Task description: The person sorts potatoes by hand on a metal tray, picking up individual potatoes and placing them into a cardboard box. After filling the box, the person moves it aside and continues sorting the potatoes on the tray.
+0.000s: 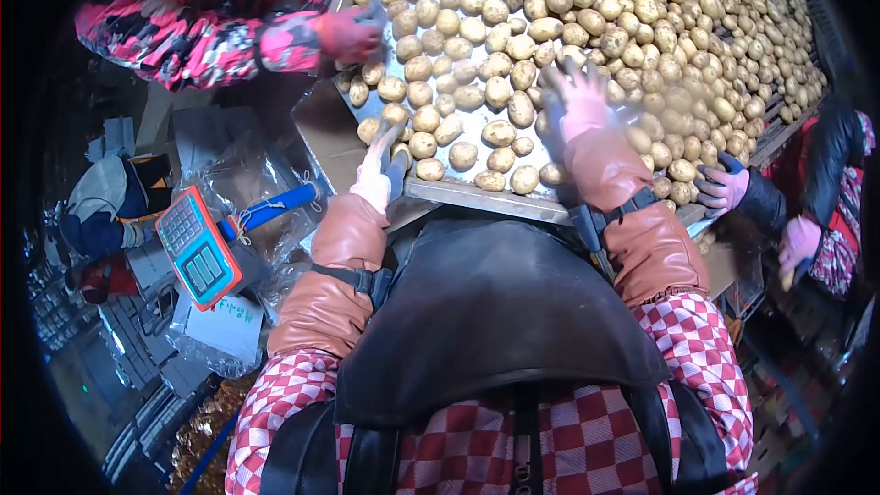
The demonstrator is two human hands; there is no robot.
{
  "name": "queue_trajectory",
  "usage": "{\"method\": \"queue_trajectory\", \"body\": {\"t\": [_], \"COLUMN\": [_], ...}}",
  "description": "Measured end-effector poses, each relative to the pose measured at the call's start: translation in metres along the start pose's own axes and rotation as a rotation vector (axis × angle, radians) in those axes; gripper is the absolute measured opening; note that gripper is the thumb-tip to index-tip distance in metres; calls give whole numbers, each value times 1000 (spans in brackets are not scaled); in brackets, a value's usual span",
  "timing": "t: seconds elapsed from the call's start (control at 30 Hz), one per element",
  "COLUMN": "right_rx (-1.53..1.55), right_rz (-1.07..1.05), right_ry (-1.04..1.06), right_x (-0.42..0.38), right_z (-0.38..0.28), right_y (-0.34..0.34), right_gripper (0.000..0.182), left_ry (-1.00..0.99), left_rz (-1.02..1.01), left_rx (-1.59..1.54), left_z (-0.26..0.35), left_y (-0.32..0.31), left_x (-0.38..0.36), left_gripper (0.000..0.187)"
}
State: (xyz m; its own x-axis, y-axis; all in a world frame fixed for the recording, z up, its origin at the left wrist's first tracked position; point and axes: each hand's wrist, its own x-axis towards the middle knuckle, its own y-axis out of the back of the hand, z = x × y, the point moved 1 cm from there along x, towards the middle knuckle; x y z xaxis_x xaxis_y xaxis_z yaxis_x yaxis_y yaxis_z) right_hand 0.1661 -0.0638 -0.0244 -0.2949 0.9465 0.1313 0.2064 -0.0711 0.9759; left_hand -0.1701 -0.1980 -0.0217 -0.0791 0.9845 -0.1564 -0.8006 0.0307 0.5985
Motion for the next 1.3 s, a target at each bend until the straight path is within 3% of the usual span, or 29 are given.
{"method": "queue_trajectory", "body": {"t": [0.07,0.13,0.17,0.2,0.27,0.3,0.37,0.4,0.43,0.5,0.53,0.57,0.6,0.63,0.67,0.73,0.77,0.8,0.83,0.87,0.9,0.97,1.03,1.07,1.13,1.2,1.23,1.27,1.3], "right_rx": [257,373,449,476,623,622,781,780,760,821,876,880,1371,1862,1865,1723,1579,1584,1692,1794,1959,1922,1931,1975,2201,2197,2189,2169,1929], "right_rz": [179,99,101,-28,-125,-130,-325,-326,-414,-462,-470,-470,-600,-709,-698,-812,-678,-665,-707,-748,-722,-624,-495,-232,-210,-209,-397,-587,-601], "right_ry": [12,73,118,97,94,100,-168,-167,-209,-354,-357,-358,-599,-845,-843,-753,-551,-558,-788,-1021,-1003,-903,-730,-675,-783,-828,-800,-778,-855], "right_x": [2,-5,-10,-13,-21,-23,-32,-33,-34,-44,-49,-50,-54,-56,-55,-57,-60,-63,-68,-73,-74,-77,-68,-71,-61,-68,-73,-81,-80], "right_z": [4,-29,-41,-53,-48,-53,-66,-67,-65,-60,-56,-61,-68,-72,-70,-66,-70,-64,-54,-46,-45,-43,-37,-38,-35,-28,-29,-32,-56], "right_y": [5,49,60,67,32,34,40,40,40,36,37,47,58,63,63,61,68,59,38,19,14,11,3,6,39,30,29,30,51], "right_gripper": [37,32,28,29,31,31,32,32,32,30,38,38,47,56,56,50,46,46,45,44,41,43,58,67,70,75,77,79,76], "left_ry": [32,-219,-440,-388,-422,-419,-301,-190,-191,-35,-36,36,114,-42,-49,-254,-265,-169,-74,-85,-30,78,100,123,202,98,114,-21,-26], "left_rz": [23,89,73,-119,-315,-344,-529,-680,-680,-495,-492,-468,-420,-483,-488,-283,-291,-293,-290,-294,-324,-390,-347,-318,-326,-248,-257,-172,-285], "left_rx": [-10,193,275,291,435,505,623,647,644,384,386,-169,-721,-628,-625,381,384,535,687,695,691,661,654,641,596,448,337,220,100], "left_z": [5,29,39,57,81,75,84,96,95,94,90,80,81,74,81,97,84,61,49,49,48,55,63,63,50,62,74,77,92], "left_y": [7,9,4,0,-28,-45,-61,-58,-57,-57,-65,-80,-82,-72,-51,-11,-11,-17,-21,-20,-21,-20,-26,-29,-32,-21,-18,-26,-27], "left_x": [-7,-11,-10,-10,-5,-3,22,36,36,38,36,29,23,22,27,32,28,23,22,27,35,40,28,23,23,21,17,6,1], "left_gripper": [42,42,44,47,49,40,45,46,46,47,47,46,46,42,42,35,35,32,30,30,30,30,31,31,33,40,47,47,46]}}
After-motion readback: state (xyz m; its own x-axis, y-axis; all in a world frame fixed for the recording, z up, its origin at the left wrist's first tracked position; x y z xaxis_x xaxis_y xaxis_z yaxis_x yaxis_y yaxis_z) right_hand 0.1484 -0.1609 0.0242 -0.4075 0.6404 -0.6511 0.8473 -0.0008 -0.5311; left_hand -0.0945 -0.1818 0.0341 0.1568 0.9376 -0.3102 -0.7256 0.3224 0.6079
